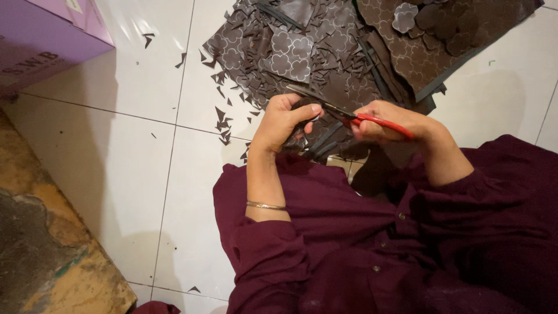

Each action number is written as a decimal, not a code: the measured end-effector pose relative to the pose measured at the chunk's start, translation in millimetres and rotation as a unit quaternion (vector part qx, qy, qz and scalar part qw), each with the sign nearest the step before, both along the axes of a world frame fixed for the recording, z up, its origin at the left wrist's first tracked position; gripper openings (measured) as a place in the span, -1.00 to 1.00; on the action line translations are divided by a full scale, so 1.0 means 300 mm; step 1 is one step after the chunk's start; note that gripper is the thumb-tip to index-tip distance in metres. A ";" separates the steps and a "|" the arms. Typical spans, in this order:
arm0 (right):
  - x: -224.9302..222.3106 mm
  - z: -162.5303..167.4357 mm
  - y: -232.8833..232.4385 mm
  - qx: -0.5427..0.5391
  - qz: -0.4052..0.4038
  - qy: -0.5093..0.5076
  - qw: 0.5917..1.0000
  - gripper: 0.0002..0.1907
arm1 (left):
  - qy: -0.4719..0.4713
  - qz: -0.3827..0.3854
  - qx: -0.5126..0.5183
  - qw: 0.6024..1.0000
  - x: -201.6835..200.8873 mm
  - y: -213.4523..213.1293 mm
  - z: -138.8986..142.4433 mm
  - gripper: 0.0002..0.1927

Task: The person sits on the floor and uses red-handled scissors to cut flower-shaped pieces from a dark brown patterned fabric. They hold the fabric with the left hand and cut with the right, repeatedly trimming shapes and placing finished pieces aside.

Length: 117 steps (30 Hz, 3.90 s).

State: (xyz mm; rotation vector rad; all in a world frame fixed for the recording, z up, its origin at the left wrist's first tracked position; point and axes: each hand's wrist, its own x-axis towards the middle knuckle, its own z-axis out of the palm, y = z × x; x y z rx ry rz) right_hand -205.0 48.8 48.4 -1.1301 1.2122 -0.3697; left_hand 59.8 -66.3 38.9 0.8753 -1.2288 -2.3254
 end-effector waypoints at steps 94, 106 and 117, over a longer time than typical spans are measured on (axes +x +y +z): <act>0.129 -0.028 -0.010 -0.029 -0.121 0.030 0.992 -0.46 | 0.081 0.300 0.007 0.951 -0.106 0.015 -0.101 -0.52; 0.112 -0.038 -0.008 -0.051 -0.101 0.025 0.993 -0.12 | 0.062 0.294 0.012 0.954 -0.098 0.009 -0.096 -0.52; 0.089 -0.024 -0.008 -0.070 -0.071 0.018 0.995 -0.22 | 0.060 0.294 0.008 0.954 -0.092 0.006 -0.099 -0.52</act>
